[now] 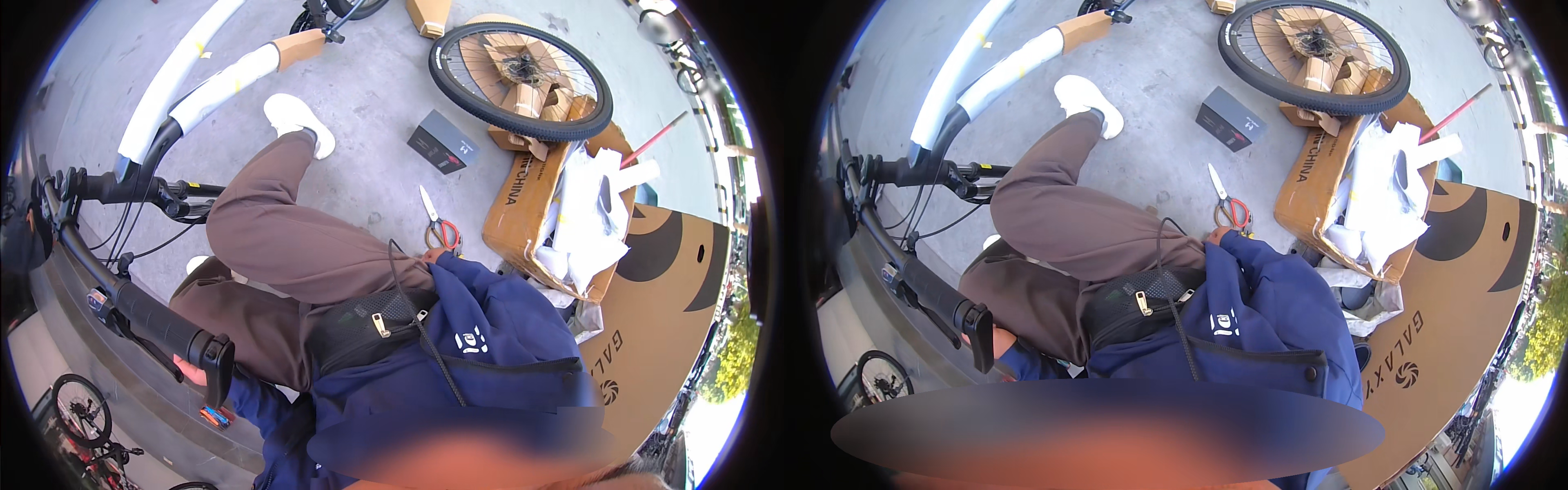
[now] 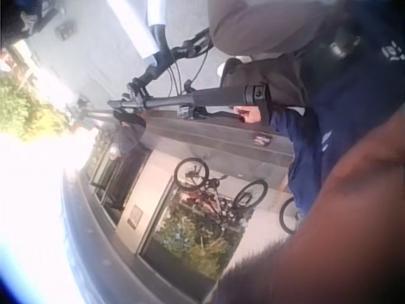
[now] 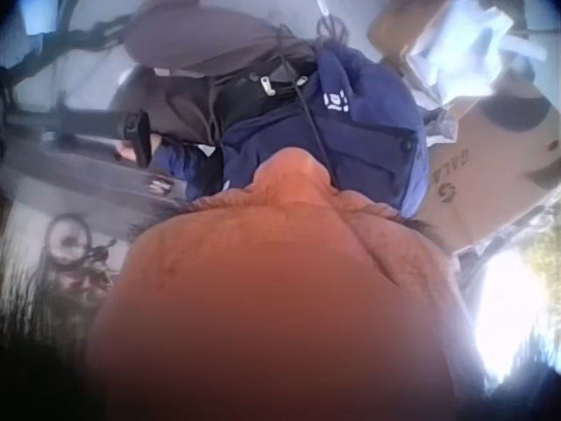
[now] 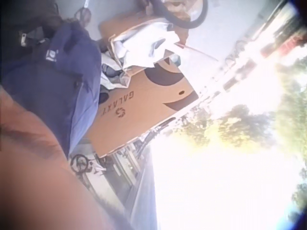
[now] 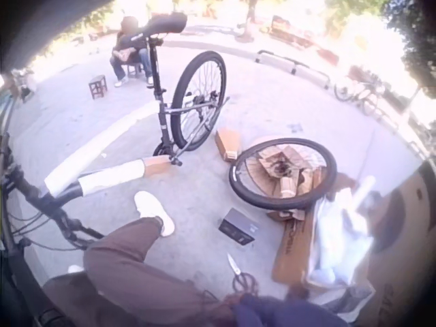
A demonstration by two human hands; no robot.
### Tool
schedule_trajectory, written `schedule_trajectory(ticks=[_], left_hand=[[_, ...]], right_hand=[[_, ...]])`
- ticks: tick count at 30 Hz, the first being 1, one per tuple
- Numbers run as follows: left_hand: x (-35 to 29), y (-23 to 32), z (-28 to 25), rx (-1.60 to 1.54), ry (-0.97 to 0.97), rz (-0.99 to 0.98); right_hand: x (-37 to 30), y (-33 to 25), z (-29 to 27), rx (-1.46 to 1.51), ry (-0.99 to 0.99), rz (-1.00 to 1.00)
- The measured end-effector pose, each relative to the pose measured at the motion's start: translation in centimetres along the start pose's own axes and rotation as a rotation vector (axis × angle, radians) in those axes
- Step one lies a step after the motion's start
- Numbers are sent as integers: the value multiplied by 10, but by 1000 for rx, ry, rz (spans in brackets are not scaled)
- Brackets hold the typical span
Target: The person assembles a bicycle by adjusting the handlebar and brake lever, removing protective wrapping from the frame, and installing the front wheel onto the fork. The person uses an Allen key and pliers during the process.
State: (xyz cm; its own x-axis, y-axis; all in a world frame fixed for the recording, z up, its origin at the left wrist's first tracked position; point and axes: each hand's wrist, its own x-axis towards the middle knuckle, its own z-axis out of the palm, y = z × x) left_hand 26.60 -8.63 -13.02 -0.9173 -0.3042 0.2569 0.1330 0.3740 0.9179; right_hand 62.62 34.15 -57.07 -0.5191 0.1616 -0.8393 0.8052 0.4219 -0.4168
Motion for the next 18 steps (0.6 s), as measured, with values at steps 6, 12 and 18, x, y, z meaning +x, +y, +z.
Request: schedule_trajectory(ticks=[6, 12, 18], left_hand=[[23, -39, -42, 439, 72, 268], [52, -90, -81, 681, 98, 429], [31, -84, -86, 361, 97, 170]], right_hand=[[-31, 48, -14, -323, 56, 246], [-85, 69, -16, 5, 304, 646], [-54, 31, -2, 58, 465, 643]])
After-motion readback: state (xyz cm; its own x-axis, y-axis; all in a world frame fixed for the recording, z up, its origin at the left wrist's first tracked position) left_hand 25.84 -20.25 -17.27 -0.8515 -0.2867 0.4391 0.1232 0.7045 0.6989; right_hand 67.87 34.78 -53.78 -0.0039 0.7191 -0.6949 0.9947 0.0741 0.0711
